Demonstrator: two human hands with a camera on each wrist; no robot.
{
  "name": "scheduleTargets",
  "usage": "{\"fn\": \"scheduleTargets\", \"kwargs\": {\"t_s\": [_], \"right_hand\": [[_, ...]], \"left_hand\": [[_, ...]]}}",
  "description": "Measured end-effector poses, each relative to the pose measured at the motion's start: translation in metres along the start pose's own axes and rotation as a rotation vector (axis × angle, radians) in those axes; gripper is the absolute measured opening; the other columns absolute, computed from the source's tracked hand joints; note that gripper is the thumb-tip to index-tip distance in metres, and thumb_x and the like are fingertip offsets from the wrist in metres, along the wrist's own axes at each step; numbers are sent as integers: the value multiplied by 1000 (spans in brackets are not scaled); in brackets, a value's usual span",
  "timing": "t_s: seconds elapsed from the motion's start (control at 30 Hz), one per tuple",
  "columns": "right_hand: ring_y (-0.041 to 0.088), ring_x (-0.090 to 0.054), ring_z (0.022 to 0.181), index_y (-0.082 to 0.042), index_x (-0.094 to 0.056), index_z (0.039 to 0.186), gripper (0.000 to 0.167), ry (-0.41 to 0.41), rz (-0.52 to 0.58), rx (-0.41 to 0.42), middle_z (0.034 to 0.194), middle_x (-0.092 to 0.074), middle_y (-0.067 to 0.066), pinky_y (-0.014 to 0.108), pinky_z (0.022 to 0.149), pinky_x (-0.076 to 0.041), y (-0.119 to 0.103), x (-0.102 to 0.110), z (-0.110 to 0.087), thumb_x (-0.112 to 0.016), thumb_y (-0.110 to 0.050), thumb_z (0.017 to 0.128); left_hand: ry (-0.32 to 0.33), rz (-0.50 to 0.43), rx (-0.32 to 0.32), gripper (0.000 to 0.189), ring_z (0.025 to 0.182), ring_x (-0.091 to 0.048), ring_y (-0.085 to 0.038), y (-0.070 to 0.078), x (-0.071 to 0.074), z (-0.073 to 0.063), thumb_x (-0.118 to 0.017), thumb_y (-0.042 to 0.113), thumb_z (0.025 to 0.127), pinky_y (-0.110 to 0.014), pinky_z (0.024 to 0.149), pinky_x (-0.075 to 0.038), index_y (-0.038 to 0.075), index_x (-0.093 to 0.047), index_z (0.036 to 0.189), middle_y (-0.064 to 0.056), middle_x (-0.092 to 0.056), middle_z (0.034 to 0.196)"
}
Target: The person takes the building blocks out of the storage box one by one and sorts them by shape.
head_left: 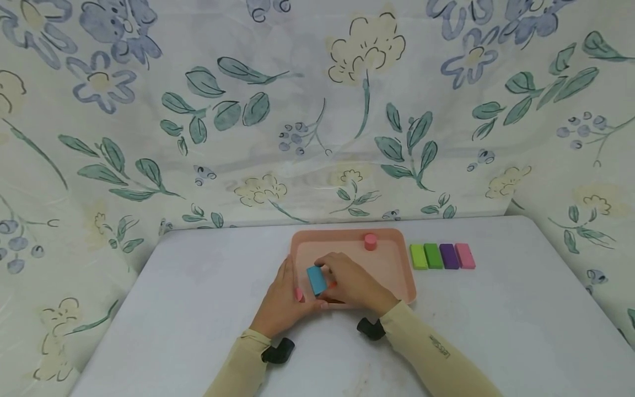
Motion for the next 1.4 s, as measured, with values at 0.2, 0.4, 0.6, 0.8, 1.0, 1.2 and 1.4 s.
{"fn": "scheduleTargets", "kwargs": {"t_s": [0.2, 0.4, 0.6, 0.8, 1.0, 1.2, 1.4], "right_hand": [[16, -55, 115, -13, -53, 140, 65, 14, 21, -48, 132, -59, 2, 36, 101, -50, 0, 6, -6, -81, -34, 86], [16, -55, 113, -14, -55, 138, 66, 45, 42, -63, 130, -59, -1, 36, 99, -50, 1, 13, -12, -84, -35, 83], [18, -57, 114, -15, -55, 138, 62, 74, 68, -101, 134, -57, -1, 35, 98, -52, 5, 18, -18, -83, -30, 84], [19, -57, 114, -15, -56, 135, 60, 109, 87, -101, 133, -58, -1, 36, 97, -53, 11, 24, -24, -85, -27, 83], [20, -59, 110, -13, -58, 133, 61, 127, 63, -87, 129, -60, 0, 37, 96, -53, 18, 29, -31, -87, -26, 81], [20, -58, 110, -13, -57, 135, 65, 128, 32, -127, 128, -61, 0, 37, 96, -53, 22, 36, -37, -88, -28, 80], [22, -55, 115, -16, -56, 134, 63, 137, 51, -178, 130, -58, 1, 42, 96, -53, 25, 43, -43, -87, -24, 80]], "left_hand": [[-4, -6, -3, 135, 147, -28, -41, -1, 0, -1, -79, 70, 70, -57, 114, -32, -1, -7, 160, -20, -13, 166], [-5, -11, 5, 135, 147, -27, -42, -1, -1, 0, -80, 67, 71, -57, 114, -32, -1, -7, 160, -20, -13, 166], [4, -18, 15, 135, 144, -33, -40, -2, -3, 1, -82, 66, 69, -56, 112, -35, 3, -7, 161, -17, -15, 166], [2, -15, 8, 134, 145, -33, -41, -1, -3, 0, -82, 66, 70, -56, 113, -35, 2, -6, 161, -18, -14, 166], [8, -18, 6, 134, 143, -35, -41, 0, -2, 0, -82, 66, 70, -56, 112, -36, 2, -7, 161, -19, -16, 165], [6, -4, 19, 135, 142, -36, -42, 1, -2, 0, -82, 67, 69, -56, 112, -36, 1, -7, 160, -20, -16, 165], [7, -3, 21, 135, 143, -35, -41, 2, -2, 0, -82, 66, 69, -56, 112, -35, 1, -8, 160, -20, -17, 165]]}}
Point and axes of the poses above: each hand's wrist, its own z-axis towards the middle knuckle, its own x-axis out of the back of the hand, y = z × x, the point moved 1 cm from there along z, towards the middle knuckle
